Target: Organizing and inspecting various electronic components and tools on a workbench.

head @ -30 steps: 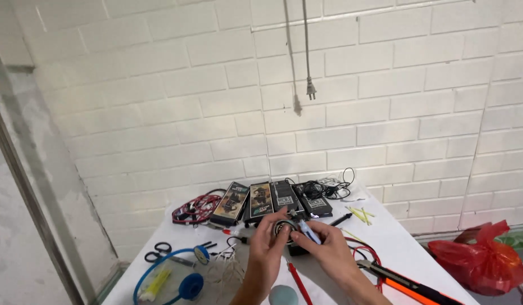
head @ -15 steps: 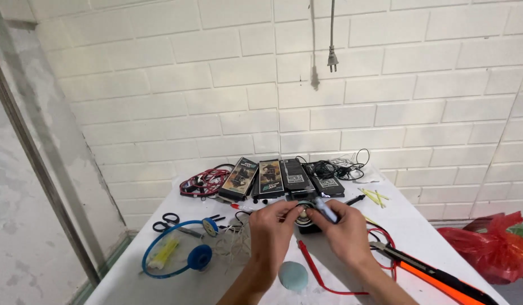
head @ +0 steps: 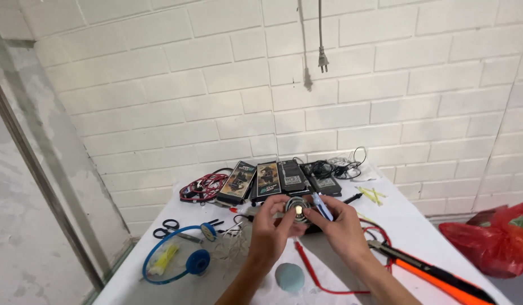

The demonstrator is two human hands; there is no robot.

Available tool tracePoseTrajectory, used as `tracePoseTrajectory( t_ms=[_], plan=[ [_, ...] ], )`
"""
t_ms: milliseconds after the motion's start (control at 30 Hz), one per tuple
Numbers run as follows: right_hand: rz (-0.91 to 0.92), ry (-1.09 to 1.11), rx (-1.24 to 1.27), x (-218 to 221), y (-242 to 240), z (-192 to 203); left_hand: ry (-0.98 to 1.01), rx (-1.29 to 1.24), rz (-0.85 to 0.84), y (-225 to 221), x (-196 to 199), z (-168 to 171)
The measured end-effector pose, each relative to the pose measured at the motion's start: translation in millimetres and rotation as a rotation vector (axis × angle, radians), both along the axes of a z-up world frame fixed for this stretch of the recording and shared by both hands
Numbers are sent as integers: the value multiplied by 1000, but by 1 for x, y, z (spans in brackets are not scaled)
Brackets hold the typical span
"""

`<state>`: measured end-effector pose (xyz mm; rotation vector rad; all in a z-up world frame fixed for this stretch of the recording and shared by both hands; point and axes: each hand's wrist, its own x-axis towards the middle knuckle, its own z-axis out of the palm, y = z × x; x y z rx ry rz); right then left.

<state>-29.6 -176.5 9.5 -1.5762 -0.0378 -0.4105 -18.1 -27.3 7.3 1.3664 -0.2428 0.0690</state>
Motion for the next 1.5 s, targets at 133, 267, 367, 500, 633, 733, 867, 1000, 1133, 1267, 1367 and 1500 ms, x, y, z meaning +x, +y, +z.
tracePoseTrajectory(
  t_ms=[133,267,367,500,633,733,867,1000,1133,1267,1367,1500],
  plan=[
    [-26,20,47,3,-10,0,-129,219,-54,7,-5,7],
    [-24,42,-73,5,-16,-8,-241,260,-17,8,6,-8],
    [-5,48,-120,-4,-13,-1,-240,187,45,7,8,-11],
    [-23,15,-134,-13,-3,5,-219,93,105,7,1,-6],
    [-59,7,-52,-6,-4,1,-217,140,155,6,3,-9],
    [-69,45,1,-7,-7,4,-432,184,81,8,14,-19],
    [21,47,-63,-11,-5,3,-310,290,-110,10,25,-30],
    [57,147,-12,-17,1,12,-204,67,-15,9,10,-10],
    [26,65,-131,0,-6,1,-264,-59,-149,12,18,-21],
    [-76,106,62,-2,-10,-2,-249,231,-58,10,9,-12],
    [-33,98,110,-3,-10,-3,-224,318,-88,8,3,-9],
    [88,102,109,-8,-9,0,-303,178,-195,2,18,-27]
  ],
)
